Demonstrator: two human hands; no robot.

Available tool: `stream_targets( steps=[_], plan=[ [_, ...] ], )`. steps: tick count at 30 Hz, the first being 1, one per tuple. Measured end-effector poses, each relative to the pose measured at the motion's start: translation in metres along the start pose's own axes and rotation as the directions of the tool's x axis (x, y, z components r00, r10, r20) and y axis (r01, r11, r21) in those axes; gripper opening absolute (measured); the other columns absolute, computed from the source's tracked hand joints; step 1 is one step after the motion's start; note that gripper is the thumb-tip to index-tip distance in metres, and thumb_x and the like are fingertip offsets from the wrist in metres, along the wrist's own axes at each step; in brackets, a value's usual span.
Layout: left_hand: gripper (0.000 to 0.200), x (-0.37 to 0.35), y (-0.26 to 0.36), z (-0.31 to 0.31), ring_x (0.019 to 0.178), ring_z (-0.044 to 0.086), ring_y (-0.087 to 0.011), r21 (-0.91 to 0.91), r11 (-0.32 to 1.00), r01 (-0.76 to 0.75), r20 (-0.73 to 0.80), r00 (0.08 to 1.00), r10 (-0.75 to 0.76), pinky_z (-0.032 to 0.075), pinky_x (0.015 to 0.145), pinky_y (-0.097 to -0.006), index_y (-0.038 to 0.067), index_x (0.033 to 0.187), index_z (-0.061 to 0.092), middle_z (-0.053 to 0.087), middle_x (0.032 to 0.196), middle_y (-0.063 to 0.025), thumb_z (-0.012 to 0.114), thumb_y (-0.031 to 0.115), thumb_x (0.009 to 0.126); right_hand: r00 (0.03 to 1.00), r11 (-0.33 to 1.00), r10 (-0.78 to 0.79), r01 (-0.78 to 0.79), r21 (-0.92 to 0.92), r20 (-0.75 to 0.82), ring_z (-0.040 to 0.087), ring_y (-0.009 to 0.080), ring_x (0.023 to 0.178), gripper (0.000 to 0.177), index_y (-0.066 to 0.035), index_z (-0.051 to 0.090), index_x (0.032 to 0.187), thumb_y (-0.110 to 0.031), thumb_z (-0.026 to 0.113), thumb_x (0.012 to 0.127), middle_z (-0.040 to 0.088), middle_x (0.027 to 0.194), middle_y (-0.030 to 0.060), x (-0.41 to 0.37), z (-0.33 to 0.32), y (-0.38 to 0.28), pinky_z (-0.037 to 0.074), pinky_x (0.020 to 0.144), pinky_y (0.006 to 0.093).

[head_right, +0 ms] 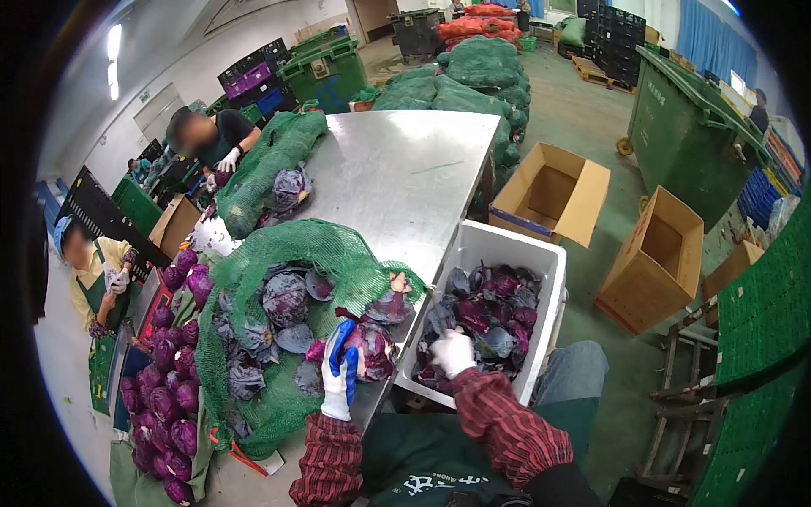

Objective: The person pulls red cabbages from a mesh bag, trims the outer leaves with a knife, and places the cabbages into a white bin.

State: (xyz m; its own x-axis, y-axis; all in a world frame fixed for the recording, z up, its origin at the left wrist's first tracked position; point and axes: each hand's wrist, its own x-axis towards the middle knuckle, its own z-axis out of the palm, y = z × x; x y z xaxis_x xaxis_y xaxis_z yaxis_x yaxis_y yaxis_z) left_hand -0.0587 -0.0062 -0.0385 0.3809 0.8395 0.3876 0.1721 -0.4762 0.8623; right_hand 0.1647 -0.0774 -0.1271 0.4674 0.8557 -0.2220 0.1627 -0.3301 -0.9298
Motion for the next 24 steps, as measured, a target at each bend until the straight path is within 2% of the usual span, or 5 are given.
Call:
stream_targets(
  steps=[7, 13, 20, 21, 24],
  plan=[
    [0.057, 0.002, -0.006, -0.001, 0.128, 0.045, -0.0262, -0.033, 0.999, 0.003, 0.085, 0.996, 0.000, 0.032, 0.109, -0.0375, 0.002, 0.133, 0.049, 0.051, 0.135, -0.0135, 0.062, 0.036, 0.089, 0.945, 0.991, -0.132, 0.126, 0.038, 0.300, 0.068, 0.0270, 0.087, 0.062, 0.004, 0.058, 0.119, -0.042, 0.070, 0.080, 0.066, 0.089, 0.0251, -0.047, 0.001, -0.090, 0.051, 0.076, 0.0349],
    [0.055, 0.005, 0.002, 0.002, 0.127, 0.046, -0.0267, -0.044, 0.999, 0.027, 0.087, 0.996, -0.023, 0.033, 0.109, -0.0377, 0.002, 0.132, 0.050, 0.051, 0.135, -0.0135, 0.065, 0.029, 0.087, 0.913, 0.985, -0.168, 0.172, 0.023, 0.372, 0.058, 0.0105, 0.051, 0.028, 0.002, 0.060, 0.089, -0.025, 0.062, 0.083, 0.060, 0.058, 0.0068, -0.037, 0.007, -0.087, 0.047, 0.050, 0.0277],
    [0.057, 0.012, 0.013, 0.003, 0.127, 0.046, -0.0247, -0.030, 0.999, 0.026, 0.152, 0.988, -0.021, 0.034, 0.108, -0.0364, 0.002, 0.131, 0.052, 0.052, 0.133, -0.0130, 0.072, 0.018, 0.080, 0.934, 0.926, -0.318, 0.343, -0.157, 0.164, 0.061, 0.0186, 0.046, 0.017, 0.001, 0.062, 0.083, -0.014, 0.054, 0.079, 0.063, 0.058, 0.0136, 0.005, 0.010, -0.013, 0.049, 0.046, 0.0327],
    [0.057, 0.017, 0.011, 0.003, 0.127, 0.046, -0.0245, 0.018, 1.000, -0.017, 0.199, 0.980, 0.013, 0.034, 0.108, -0.0361, 0.003, 0.131, 0.052, 0.052, 0.133, -0.0128, 0.072, 0.016, 0.080, 0.961, 0.982, 0.162, -0.179, 0.057, 0.222, 0.062, 0.0190, 0.047, 0.018, 0.000, 0.063, 0.089, -0.014, 0.055, 0.080, 0.064, 0.060, 0.0134, -0.002, -0.001, -0.036, 0.050, 0.048, 0.0327],
    [0.055, 0.009, 0.007, 0.003, 0.128, 0.045, -0.0246, -0.112, 0.993, 0.024, 0.186, 0.983, -0.003, 0.033, 0.109, -0.0359, 0.003, 0.131, 0.052, 0.051, 0.135, -0.0124, 0.071, 0.014, 0.081, 0.996, 0.995, 0.024, -0.032, -0.091, -0.085, 0.063, 0.0168, 0.050, 0.025, -0.001, 0.061, 0.105, -0.017, 0.059, 0.086, 0.067, 0.072, 0.0127, 0.003, 0.006, -0.006, 0.050, 0.049, 0.0286]
  ],
)
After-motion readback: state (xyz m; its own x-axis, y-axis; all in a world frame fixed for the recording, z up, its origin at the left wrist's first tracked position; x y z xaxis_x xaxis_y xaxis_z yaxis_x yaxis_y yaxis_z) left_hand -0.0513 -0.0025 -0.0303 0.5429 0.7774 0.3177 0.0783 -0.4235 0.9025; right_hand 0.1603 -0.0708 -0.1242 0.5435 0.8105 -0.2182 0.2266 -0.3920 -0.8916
